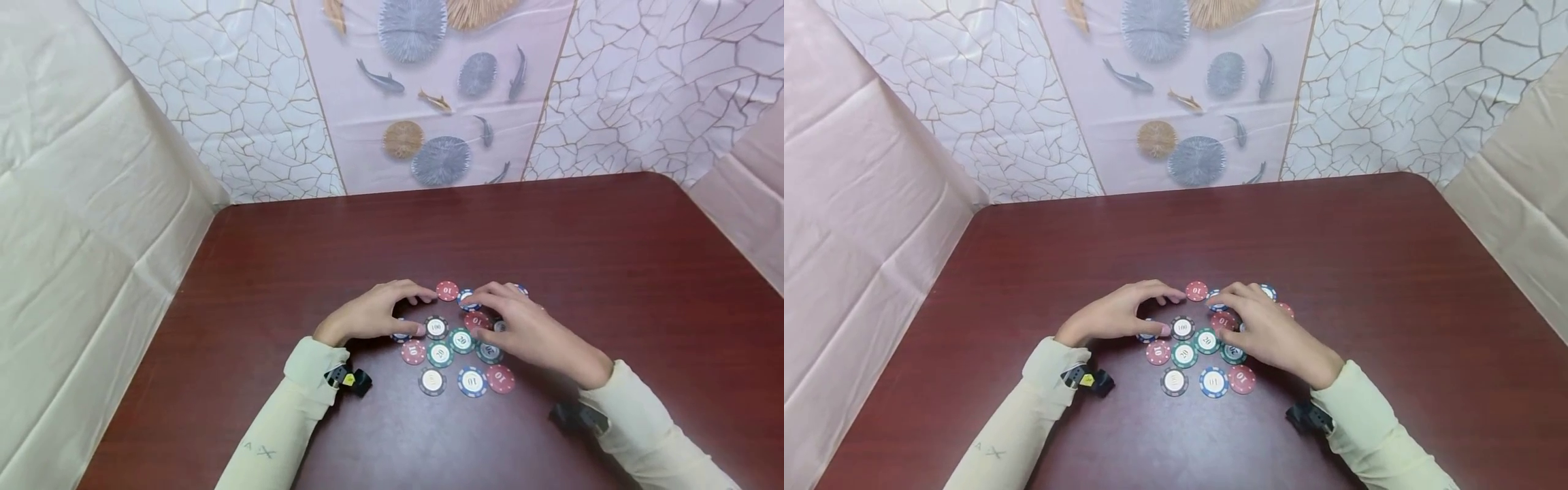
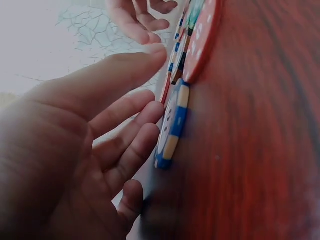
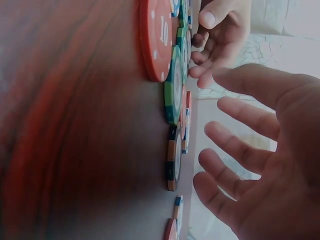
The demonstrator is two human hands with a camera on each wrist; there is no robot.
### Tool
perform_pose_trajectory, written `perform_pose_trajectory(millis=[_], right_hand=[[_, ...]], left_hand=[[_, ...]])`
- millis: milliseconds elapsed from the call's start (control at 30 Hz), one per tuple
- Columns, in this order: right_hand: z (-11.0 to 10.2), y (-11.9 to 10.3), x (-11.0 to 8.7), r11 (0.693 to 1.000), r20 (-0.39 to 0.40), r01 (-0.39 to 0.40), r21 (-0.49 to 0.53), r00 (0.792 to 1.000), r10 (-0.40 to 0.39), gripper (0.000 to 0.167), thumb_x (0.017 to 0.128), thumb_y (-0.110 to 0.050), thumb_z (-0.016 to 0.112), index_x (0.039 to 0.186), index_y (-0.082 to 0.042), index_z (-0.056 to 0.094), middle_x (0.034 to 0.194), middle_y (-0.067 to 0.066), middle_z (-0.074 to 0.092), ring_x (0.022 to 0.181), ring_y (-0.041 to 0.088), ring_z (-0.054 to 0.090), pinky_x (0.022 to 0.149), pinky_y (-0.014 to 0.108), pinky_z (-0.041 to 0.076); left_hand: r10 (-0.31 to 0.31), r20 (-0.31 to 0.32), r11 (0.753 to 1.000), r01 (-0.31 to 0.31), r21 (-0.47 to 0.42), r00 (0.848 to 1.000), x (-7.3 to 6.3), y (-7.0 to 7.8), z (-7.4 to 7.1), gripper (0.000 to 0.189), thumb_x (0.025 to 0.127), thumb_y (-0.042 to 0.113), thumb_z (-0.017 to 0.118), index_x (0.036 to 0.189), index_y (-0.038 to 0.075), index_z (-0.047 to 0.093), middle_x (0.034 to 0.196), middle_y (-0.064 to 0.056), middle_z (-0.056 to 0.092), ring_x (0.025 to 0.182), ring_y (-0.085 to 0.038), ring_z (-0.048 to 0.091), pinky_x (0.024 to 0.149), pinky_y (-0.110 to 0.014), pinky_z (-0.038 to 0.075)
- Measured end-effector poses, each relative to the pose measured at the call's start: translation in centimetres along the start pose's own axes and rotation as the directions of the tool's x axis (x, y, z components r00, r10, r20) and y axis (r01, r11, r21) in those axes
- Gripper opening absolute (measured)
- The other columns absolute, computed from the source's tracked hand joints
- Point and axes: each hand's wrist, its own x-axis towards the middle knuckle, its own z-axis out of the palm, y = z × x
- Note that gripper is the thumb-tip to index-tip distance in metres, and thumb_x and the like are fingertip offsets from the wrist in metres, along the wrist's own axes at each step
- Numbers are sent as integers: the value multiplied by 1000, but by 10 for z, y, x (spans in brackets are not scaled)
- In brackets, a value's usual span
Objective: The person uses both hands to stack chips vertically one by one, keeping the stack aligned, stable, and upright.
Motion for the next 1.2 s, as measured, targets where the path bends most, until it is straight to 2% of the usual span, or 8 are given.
perform_pose_trajectory(millis=[200, 367, 600, 733, 1000, 1200], right_hand=[[-6, 6, 8, 999, 159, 5, 42, 987, -12, 45, 87, -15, 86, 130, -17, 74, 115, 1, 66, 101, 21, 54, 80, 36, 51], [-14, 13, 24, 995, 246, 34, 92, 968, -55, 49, 85, -17, 88, 132, -18, 73, 121, 0, 66, 108, 22, 55, 87, 40, 52], [-6, 18, 24, 991, 298, 37, 128, 952, -74, 51, 82, -25, 91, 130, -26, 73, 128, -5, 63, 118, 24, 51, 94, 43, 50], [-2, 18, 22, 993, 310, 32, 113, 948, -66, 48, 80, -27, 93, 124, -26, 74, 125, -8, 63, 119, 22, 51, 95, 43, 50], [1, 15, 27, 995, 300, 86, 45, 949, -95, 36, 80, -24, 92, 111, -26, 75, 113, -11, 62, 111, 18, 53, 92, 41, 51], [3, 13, 23, 988, 312, 152, -32, 940, -135, 33, 83, -26, 88, 111, -25, 71, 110, -11, 60, 105, 15, 52, 90, 41, 50]], left_hand=[[33, -1, 999, -33, -2, 999, 3, -6, 3, 60, 93, 35, 83, 148, 28, 61, 139, 9, 59, 126, -10, 53, 112, -49, 33], [60, -44, 998, -59, 10, 997, 7, -6, 3, 56, 92, 35, 83, 144, 29, 64, 132, 11, 61, 123, -8, 52, 105, -44, 34], [78, -64, 994, -73, 81, 995, 5, -3, 12, 52, 92, 39, 83, 141, 34, 67, 131, 15, 64, 115, -7, 50, 93, -40, 32], [88, -72, 990, -80, 114, 994, 3, -1, 18, 51, 92, 41, 82, 140, 36, 68, 128, 17, 65, 114, -5, 50, 90, -37, 30], [112, -124, 990, -100, 103, 986, 3, -4, 20, 41, 90, 40, 84, 130, 39, 74, 121, 21, 65, 112, -4, 50, 88, -38, 30], [124, -141, 989, -112, 94, 982, 4, -6, 24, 38, 90, 40, 84, 126, 40, 74, 119, 25, 66, 112, -2, 50, 89, -37, 30]])
